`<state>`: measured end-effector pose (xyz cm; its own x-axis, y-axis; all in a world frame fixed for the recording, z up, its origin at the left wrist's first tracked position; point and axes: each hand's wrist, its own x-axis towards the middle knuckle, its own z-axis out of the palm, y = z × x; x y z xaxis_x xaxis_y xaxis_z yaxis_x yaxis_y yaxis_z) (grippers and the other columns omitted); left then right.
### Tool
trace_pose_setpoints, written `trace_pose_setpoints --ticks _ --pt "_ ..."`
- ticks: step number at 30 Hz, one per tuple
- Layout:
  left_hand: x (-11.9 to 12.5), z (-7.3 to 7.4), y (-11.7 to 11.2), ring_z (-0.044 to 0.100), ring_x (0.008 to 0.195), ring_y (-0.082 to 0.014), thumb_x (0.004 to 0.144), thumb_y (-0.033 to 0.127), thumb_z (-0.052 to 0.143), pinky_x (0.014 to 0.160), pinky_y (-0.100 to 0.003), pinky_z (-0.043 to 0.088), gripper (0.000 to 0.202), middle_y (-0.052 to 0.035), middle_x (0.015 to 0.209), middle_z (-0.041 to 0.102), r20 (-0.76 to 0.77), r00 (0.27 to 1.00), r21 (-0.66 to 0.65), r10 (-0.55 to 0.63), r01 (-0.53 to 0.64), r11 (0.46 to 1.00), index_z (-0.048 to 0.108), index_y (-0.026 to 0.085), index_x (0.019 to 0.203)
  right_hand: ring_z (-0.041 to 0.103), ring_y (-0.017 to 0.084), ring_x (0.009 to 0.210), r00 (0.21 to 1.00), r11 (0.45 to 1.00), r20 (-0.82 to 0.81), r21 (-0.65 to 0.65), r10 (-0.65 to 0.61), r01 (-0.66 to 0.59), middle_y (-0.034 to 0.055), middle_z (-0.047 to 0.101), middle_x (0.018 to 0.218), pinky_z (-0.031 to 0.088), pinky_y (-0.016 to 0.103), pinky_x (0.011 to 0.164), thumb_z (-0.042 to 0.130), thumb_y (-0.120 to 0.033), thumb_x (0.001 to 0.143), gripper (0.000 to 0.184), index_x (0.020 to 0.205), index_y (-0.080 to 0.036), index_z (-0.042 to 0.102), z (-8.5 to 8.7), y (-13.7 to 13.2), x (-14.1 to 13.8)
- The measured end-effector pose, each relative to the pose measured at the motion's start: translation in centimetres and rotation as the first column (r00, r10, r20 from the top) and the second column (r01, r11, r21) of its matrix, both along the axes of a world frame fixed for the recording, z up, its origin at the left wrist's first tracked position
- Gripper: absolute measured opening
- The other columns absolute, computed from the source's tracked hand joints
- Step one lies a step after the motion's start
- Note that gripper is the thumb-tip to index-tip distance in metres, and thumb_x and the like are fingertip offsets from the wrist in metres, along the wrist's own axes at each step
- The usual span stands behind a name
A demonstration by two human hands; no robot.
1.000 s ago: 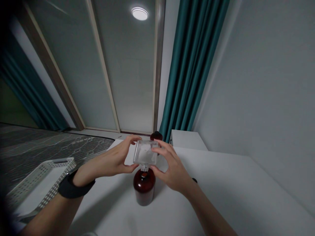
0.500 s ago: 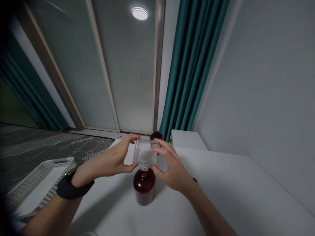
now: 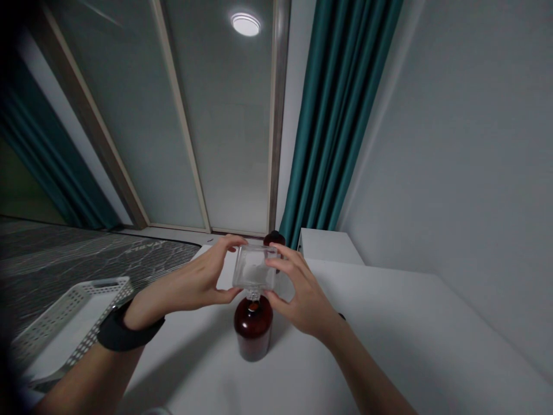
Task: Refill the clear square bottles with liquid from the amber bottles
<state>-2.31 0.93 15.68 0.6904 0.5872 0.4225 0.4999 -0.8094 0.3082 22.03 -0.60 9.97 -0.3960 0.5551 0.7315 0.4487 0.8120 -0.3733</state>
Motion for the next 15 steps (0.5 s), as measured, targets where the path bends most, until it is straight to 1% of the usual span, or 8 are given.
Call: trace_pose_setpoints --ticks 9,15 --pt "-0.06 -0.02 -0.02 0.057 0.122 -0.0324 0.078 0.018 0.069 0.101 -0.049 0.051 0.067 -0.0148 0.131 0.052 0.0 1.0 0.037 0.005 -0.005 0.999 0.031 0.021 0.133 0.046 0.028 0.138 1.0 1.0 -0.011 0.009 0.017 -0.017 0.0114 0.047 0.146 0.042 0.054 0.112 0.065 -0.008 0.083 0.055 0.13 -0.03 0.047 0.15 0.02 -0.17" --pt "-0.11 0.14 -0.14 0.057 0.122 -0.0317 0.078 0.017 0.068 0.102 -0.047 0.051 0.066 -0.0146 0.13 0.052 -0.004 1.0 0.047 0.005 -0.005 0.999 0.031 0.02 0.132 0.045 0.028 0.138 1.0 1.0 -0.013 0.015 0.019 -0.019 0.0116 0.047 0.146 0.041 0.054 0.112 0.064 -0.007 0.082 0.055 0.13 -0.029 0.046 0.22 0.08 -0.16"
